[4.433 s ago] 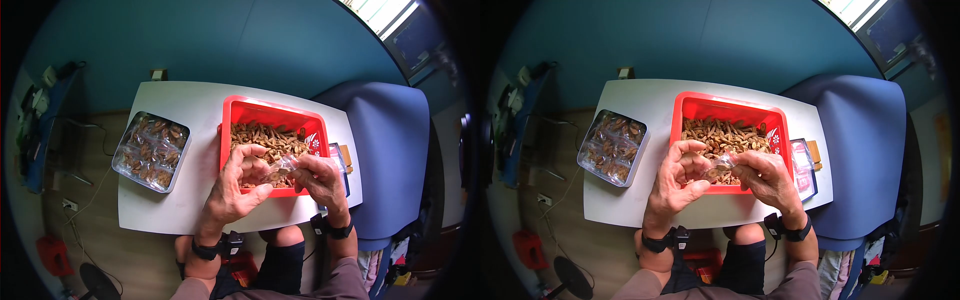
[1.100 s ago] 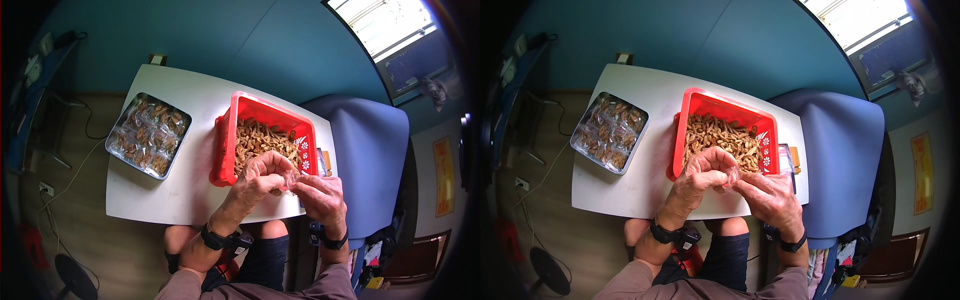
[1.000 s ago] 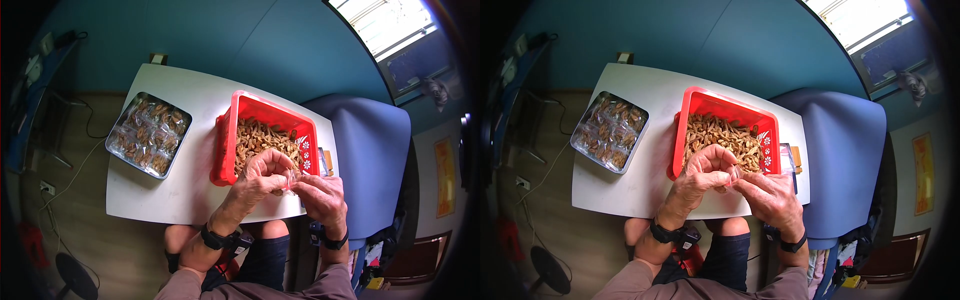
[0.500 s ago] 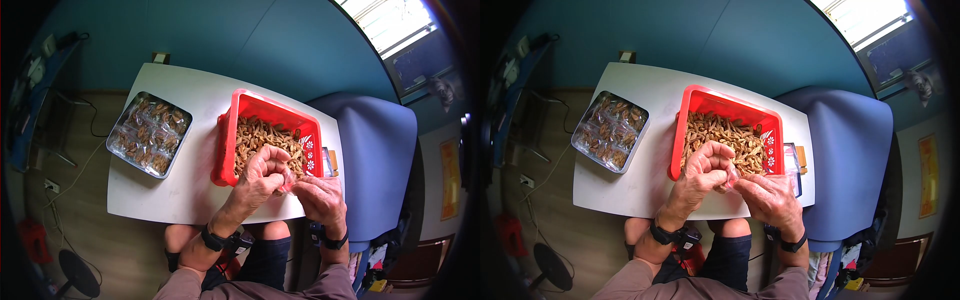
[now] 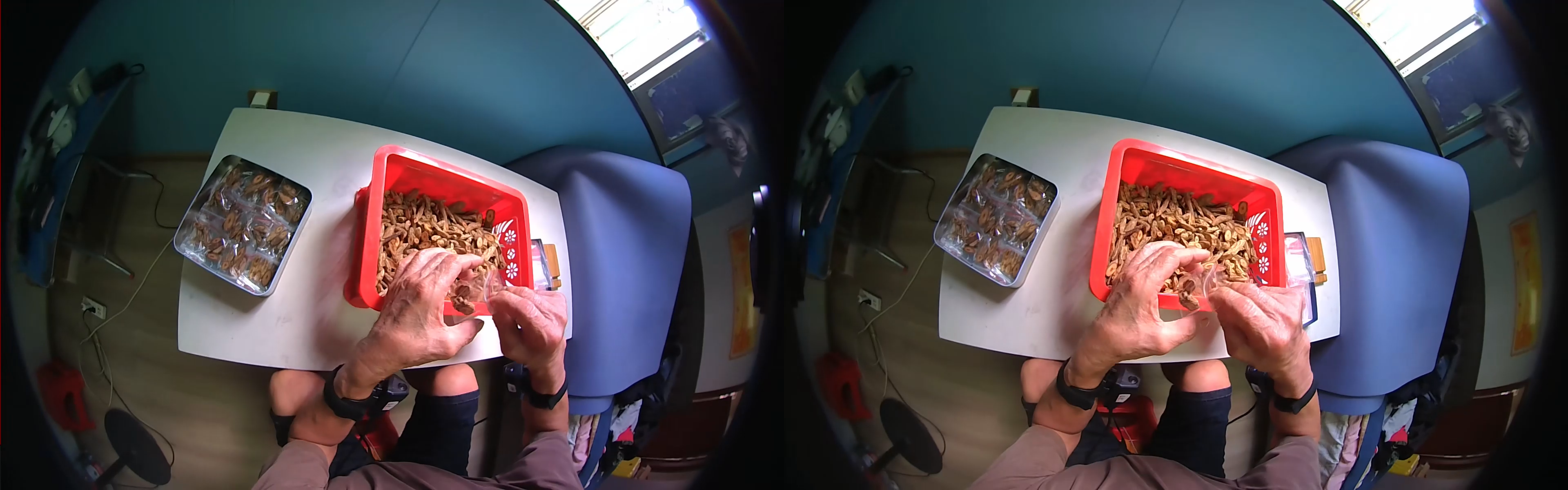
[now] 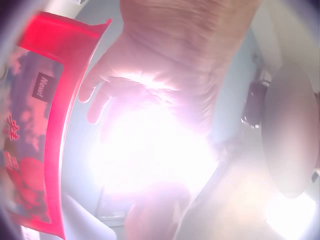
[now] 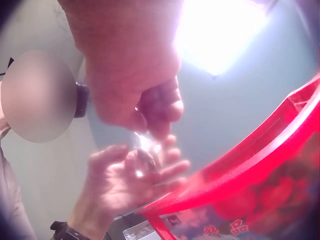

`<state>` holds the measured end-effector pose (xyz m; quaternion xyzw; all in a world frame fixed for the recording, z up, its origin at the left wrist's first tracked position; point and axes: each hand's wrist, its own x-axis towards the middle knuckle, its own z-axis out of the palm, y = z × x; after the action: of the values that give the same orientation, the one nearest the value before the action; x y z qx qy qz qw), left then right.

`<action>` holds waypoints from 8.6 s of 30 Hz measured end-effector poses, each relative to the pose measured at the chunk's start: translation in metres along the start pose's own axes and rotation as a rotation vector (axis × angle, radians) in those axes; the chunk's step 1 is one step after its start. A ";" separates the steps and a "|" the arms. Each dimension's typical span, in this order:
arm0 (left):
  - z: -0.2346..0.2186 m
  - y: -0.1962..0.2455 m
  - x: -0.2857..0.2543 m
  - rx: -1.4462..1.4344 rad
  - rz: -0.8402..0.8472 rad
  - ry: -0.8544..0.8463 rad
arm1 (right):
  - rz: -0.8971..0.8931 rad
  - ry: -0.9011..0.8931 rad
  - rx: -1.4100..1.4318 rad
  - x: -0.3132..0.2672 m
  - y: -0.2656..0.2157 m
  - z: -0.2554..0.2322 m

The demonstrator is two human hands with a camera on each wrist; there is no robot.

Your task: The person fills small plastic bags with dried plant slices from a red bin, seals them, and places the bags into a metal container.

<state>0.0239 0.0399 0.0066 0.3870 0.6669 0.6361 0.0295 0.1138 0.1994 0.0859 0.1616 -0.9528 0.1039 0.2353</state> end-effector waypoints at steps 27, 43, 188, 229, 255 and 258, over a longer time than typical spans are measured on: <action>-0.002 -0.008 0.001 -0.075 -0.023 -0.036 | -0.169 -0.274 0.122 0.007 0.003 0.006; -0.070 -0.004 -0.011 -0.357 -0.187 0.317 | 0.072 -0.253 0.308 0.043 0.027 0.016; -0.008 0.133 -0.086 -0.643 -0.256 0.002 | 0.129 -0.194 0.501 -0.034 -0.093 -0.111; 0.053 0.181 -0.212 -0.313 -0.440 -0.004 | 0.429 0.018 1.148 -0.187 -0.125 -0.066; 0.022 0.128 -0.198 0.174 -0.584 -0.406 | 0.233 -0.387 0.836 -0.173 -0.114 -0.010; 0.010 0.094 -0.195 0.124 -0.545 -0.377 | 0.229 -0.392 0.844 -0.160 -0.110 0.000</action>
<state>0.2102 -0.0703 -0.0017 0.3063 0.7661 0.4801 0.2979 0.2872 0.1393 0.0222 0.1537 -0.8654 0.4745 -0.0479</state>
